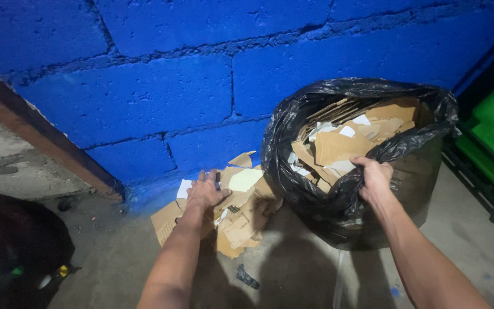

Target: The person picks up pieces of cardboard and paper from the floor and places them into a black trash bag before tying the bag closed.

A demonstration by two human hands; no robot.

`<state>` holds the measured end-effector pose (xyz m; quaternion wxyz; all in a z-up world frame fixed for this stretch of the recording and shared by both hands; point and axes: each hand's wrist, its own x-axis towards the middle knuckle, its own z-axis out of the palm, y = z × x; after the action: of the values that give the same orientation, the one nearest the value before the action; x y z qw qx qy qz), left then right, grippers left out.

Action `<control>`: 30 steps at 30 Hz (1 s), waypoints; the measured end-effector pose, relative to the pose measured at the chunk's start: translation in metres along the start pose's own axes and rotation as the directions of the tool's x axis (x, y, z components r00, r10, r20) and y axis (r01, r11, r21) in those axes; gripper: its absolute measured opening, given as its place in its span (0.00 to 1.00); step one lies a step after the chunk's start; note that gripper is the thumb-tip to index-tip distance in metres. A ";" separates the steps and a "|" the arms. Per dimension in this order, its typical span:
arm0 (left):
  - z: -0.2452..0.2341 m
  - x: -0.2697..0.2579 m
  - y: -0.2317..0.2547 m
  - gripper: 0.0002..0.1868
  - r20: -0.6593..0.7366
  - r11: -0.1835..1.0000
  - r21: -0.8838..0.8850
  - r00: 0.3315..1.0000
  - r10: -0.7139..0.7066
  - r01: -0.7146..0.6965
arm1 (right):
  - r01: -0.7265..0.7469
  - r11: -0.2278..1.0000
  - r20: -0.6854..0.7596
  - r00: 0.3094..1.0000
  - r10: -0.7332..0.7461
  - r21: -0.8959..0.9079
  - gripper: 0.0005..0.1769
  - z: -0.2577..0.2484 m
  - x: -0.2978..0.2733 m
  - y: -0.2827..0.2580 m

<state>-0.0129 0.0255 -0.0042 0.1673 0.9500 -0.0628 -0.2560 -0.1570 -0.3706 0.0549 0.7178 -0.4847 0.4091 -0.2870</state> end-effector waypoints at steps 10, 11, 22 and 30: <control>0.015 -0.005 0.005 0.56 0.076 0.997 0.076 0.997 -0.001 -0.005 | 0.015 1.000 0.006 1.000 -0.015 -0.007 0.38 0.002 -0.002 0.001; 0.016 -0.004 0.005 0.56 0.077 0.995 0.099 0.997 -0.001 -0.007 | 0.008 1.000 -0.001 1.000 -0.008 -0.002 0.38 0.003 -0.002 0.001; 0.028 0.012 -0.001 0.47 0.109 0.976 0.211 0.994 0.023 -0.046 | 0.044 0.999 -0.008 0.999 -0.044 -0.001 0.39 0.000 0.013 0.011; 0.022 0.009 0.002 0.39 0.105 0.973 0.209 0.992 0.072 -0.093 | 0.082 0.996 0.045 0.995 -0.083 0.039 0.34 0.000 0.009 0.010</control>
<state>-0.0164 0.0159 -0.0258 0.0716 0.9455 -0.1375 -0.2865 -0.1525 -0.3743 0.0423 0.7237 -0.4943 0.3664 -0.3125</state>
